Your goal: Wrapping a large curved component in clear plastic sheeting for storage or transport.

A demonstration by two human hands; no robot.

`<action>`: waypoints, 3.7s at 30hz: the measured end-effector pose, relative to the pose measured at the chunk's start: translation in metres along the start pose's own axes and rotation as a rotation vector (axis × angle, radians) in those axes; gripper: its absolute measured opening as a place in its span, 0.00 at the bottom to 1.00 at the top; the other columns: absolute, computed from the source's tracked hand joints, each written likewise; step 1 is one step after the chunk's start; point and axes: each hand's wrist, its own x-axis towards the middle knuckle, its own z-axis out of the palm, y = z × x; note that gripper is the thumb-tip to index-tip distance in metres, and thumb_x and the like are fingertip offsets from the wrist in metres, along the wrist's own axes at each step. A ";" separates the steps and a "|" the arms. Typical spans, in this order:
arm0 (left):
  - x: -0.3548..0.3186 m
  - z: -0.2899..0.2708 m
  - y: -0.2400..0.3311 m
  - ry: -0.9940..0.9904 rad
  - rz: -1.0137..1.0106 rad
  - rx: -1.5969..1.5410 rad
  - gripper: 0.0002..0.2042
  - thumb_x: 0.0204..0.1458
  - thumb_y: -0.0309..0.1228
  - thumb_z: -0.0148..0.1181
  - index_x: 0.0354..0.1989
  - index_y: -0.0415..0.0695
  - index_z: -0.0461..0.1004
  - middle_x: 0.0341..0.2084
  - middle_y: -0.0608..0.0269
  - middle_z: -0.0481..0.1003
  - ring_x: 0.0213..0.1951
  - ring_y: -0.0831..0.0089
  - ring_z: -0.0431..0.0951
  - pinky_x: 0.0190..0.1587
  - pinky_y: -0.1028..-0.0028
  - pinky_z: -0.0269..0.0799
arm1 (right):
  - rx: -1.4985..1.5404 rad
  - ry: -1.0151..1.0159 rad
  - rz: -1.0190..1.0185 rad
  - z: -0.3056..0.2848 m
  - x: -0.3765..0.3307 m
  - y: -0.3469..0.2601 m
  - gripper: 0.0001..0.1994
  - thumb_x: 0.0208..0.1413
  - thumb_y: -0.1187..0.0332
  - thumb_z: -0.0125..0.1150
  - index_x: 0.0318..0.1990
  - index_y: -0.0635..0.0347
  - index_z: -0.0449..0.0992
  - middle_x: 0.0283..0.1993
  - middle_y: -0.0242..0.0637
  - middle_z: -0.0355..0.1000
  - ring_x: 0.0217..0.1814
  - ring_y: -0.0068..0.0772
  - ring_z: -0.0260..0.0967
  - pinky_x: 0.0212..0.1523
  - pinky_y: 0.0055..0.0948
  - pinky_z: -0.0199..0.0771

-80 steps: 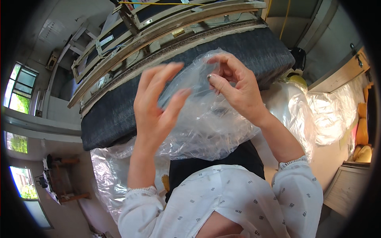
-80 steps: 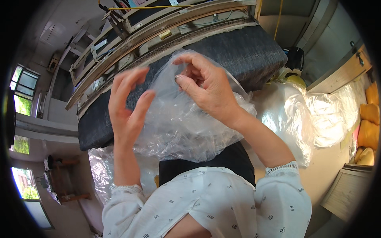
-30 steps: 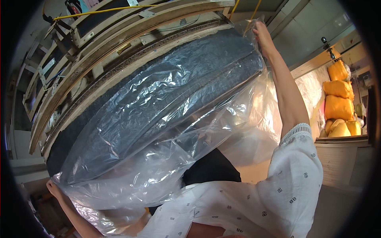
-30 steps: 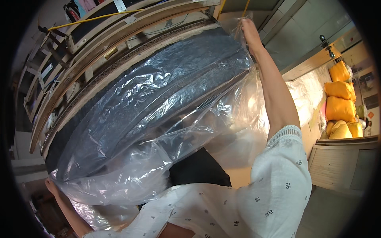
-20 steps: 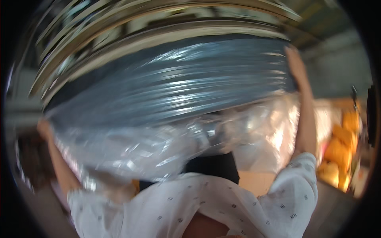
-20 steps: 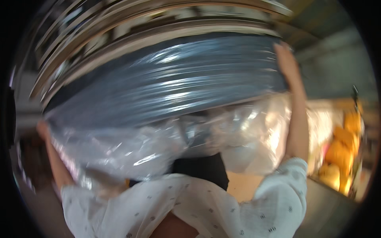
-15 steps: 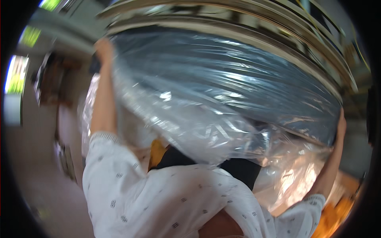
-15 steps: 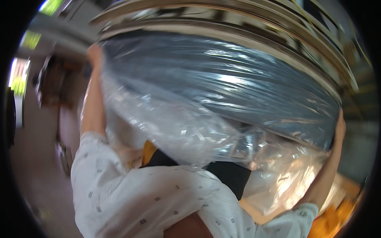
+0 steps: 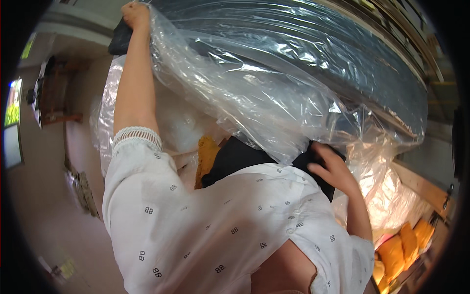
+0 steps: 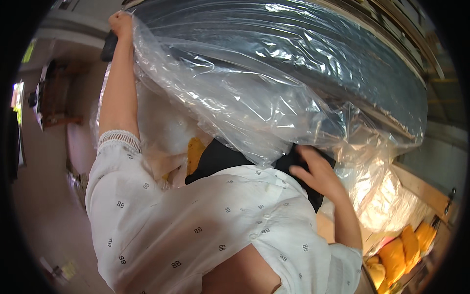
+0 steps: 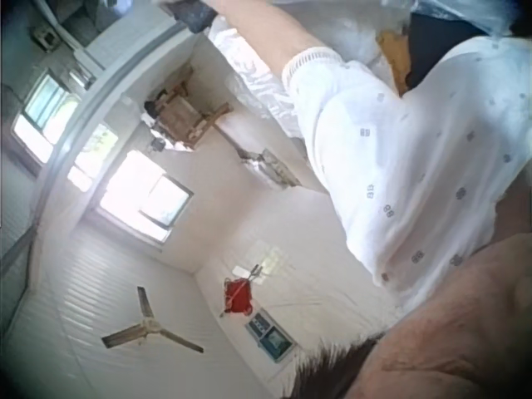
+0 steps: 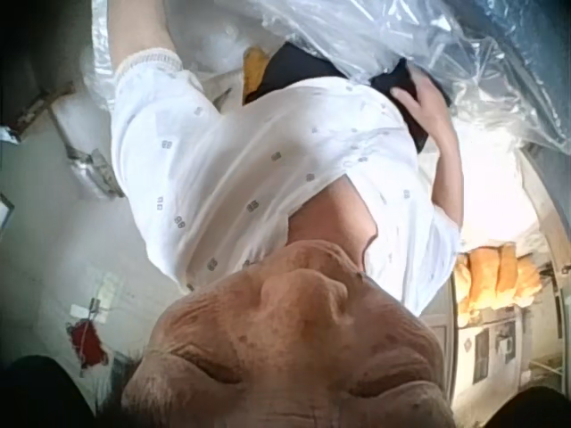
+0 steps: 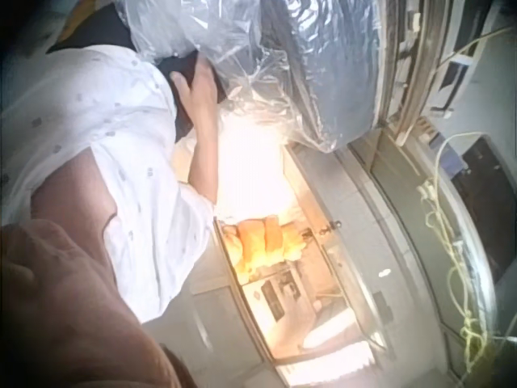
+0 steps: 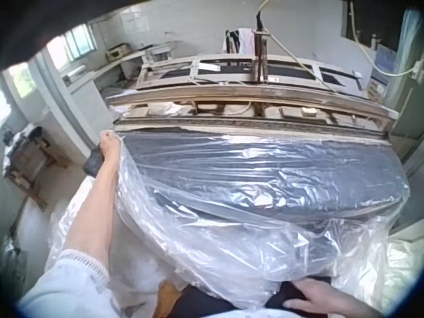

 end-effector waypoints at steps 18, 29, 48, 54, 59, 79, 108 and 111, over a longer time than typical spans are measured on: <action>-0.030 -0.003 0.034 -0.059 0.016 -0.081 0.14 0.53 0.34 0.46 0.40 0.34 0.68 0.39 0.44 0.71 0.42 0.50 0.71 0.47 0.63 0.63 | 0.802 0.953 0.051 -0.067 -0.110 0.102 0.22 0.53 0.65 0.53 0.54 0.68 0.63 0.55 0.39 0.63 0.53 0.30 0.61 0.55 0.28 0.60; -0.017 0.010 -0.007 -0.180 0.300 0.013 0.12 0.55 0.34 0.46 0.42 0.37 0.67 0.38 0.44 0.71 0.42 0.49 0.71 0.45 0.62 0.64 | 1.493 1.021 -0.545 -0.030 -0.188 0.195 0.22 0.54 0.61 0.53 0.54 0.62 0.62 0.49 0.39 0.66 0.49 0.34 0.63 0.48 0.34 0.68; 0.013 -0.033 -0.062 -0.200 0.463 0.253 0.11 0.54 0.31 0.45 0.40 0.37 0.67 0.37 0.44 0.71 0.42 0.47 0.70 0.43 0.60 0.64 | 0.287 1.101 -0.112 -0.138 -0.115 0.065 0.12 0.56 0.62 0.51 0.31 0.63 0.72 0.28 0.28 0.67 0.31 0.17 0.63 0.33 0.21 0.63; 0.006 -0.034 -0.063 -0.195 0.361 0.324 0.12 0.55 0.33 0.46 0.40 0.36 0.67 0.39 0.44 0.70 0.42 0.47 0.70 0.44 0.60 0.63 | -0.567 0.754 0.155 -0.128 -0.029 0.073 0.12 0.50 0.61 0.55 0.37 0.57 0.75 0.26 0.42 0.72 0.31 0.38 0.72 0.32 0.34 0.69; -0.001 -0.039 -0.048 -0.254 0.369 0.297 0.14 0.56 0.34 0.45 0.43 0.34 0.66 0.39 0.43 0.70 0.43 0.47 0.69 0.45 0.60 0.63 | -0.528 0.918 0.277 -0.125 -0.018 0.143 0.10 0.44 0.65 0.56 0.36 0.52 0.77 0.28 0.45 0.73 0.33 0.48 0.71 0.34 0.41 0.70; 0.033 -0.091 -0.090 -0.085 -0.186 -0.298 0.17 0.53 0.35 0.48 0.44 0.32 0.69 0.40 0.52 0.72 0.39 0.65 0.71 0.44 0.70 0.67 | -0.494 1.237 0.049 -0.225 0.011 0.080 0.08 0.52 0.62 0.52 0.30 0.54 0.72 0.22 0.34 0.70 0.27 0.40 0.68 0.29 0.35 0.65; -0.031 0.007 0.027 -0.086 -0.139 -0.418 0.10 0.49 0.34 0.55 0.31 0.38 0.74 0.24 0.60 0.76 0.29 0.73 0.75 0.35 0.76 0.68 | -0.045 1.446 -0.148 -0.381 0.079 0.250 0.13 0.57 0.63 0.53 0.41 0.65 0.69 0.38 0.35 0.70 0.41 0.27 0.66 0.46 0.21 0.63; -0.018 0.018 0.036 -0.157 -0.170 -0.454 0.10 0.48 0.33 0.55 0.32 0.39 0.75 0.24 0.61 0.76 0.29 0.74 0.75 0.34 0.77 0.68 | -0.163 1.402 -0.150 -0.389 0.078 0.243 0.13 0.56 0.62 0.55 0.40 0.65 0.71 0.37 0.35 0.70 0.40 0.27 0.65 0.46 0.23 0.63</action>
